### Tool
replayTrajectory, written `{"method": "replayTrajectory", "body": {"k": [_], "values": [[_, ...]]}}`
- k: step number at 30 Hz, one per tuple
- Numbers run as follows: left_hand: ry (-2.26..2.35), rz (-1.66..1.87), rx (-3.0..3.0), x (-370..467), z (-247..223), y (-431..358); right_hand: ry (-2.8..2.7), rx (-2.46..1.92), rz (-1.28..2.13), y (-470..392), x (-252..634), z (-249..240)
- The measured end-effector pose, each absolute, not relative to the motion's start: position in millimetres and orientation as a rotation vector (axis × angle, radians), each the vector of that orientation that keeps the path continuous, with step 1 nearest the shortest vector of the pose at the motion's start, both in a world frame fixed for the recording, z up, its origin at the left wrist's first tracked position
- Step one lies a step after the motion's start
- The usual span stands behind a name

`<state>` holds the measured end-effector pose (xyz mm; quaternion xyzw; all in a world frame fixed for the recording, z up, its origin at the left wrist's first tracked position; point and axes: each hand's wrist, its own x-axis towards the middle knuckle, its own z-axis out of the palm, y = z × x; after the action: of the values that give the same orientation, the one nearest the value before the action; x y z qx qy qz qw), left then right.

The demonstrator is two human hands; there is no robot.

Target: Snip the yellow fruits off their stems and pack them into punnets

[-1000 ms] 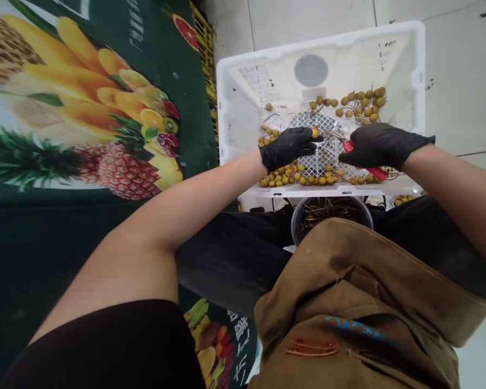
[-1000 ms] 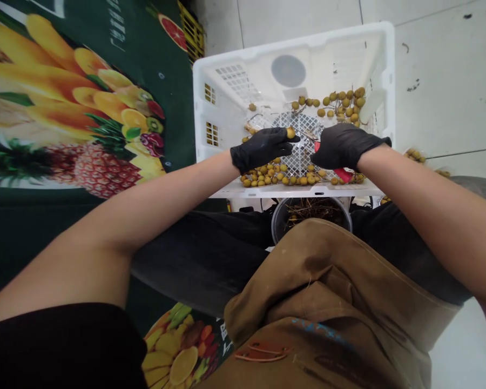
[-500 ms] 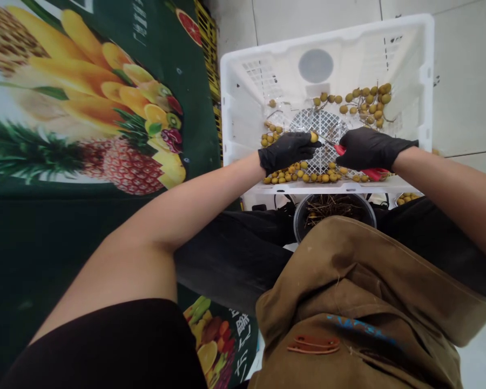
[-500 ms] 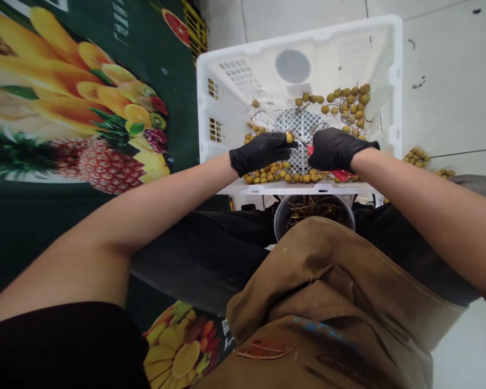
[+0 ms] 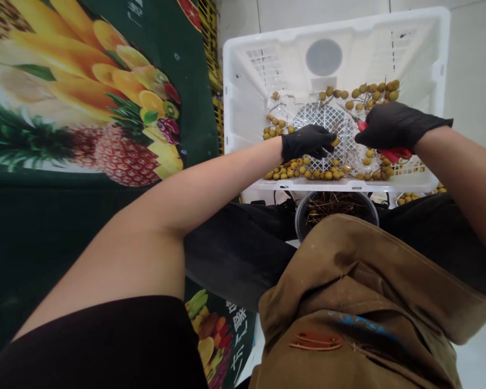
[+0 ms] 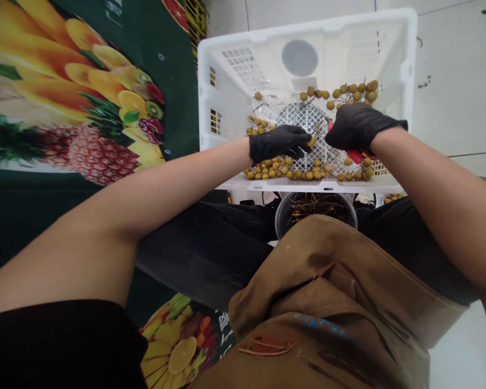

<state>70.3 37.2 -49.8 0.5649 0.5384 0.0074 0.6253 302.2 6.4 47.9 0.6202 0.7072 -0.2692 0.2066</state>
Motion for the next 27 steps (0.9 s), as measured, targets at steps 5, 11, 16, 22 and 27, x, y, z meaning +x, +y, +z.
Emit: {"method": "replayTrajectory", "body": {"k": [5, 11, 16, 22, 27], "values": [[1.378, -0.109, 1.661, 96, -56, 24, 1.923, 1.831, -0.714, 6, 299, 77], [1.280, -0.444, 2.105, 115, -71, 2, 1.964, 1.833, -0.719, 4, 295, 79], [1.307, -0.503, 2.091, 109, -64, 2, 1.929, 1.807, -0.707, 3, 309, 62], [1.358, -0.296, 1.983, 69, -62, 11, 1.851, 1.686, -0.693, -13, 315, 56], [1.343, -0.028, 2.035, 54, -57, 26, 1.914, 1.585, -0.564, -35, 293, 79]]}}
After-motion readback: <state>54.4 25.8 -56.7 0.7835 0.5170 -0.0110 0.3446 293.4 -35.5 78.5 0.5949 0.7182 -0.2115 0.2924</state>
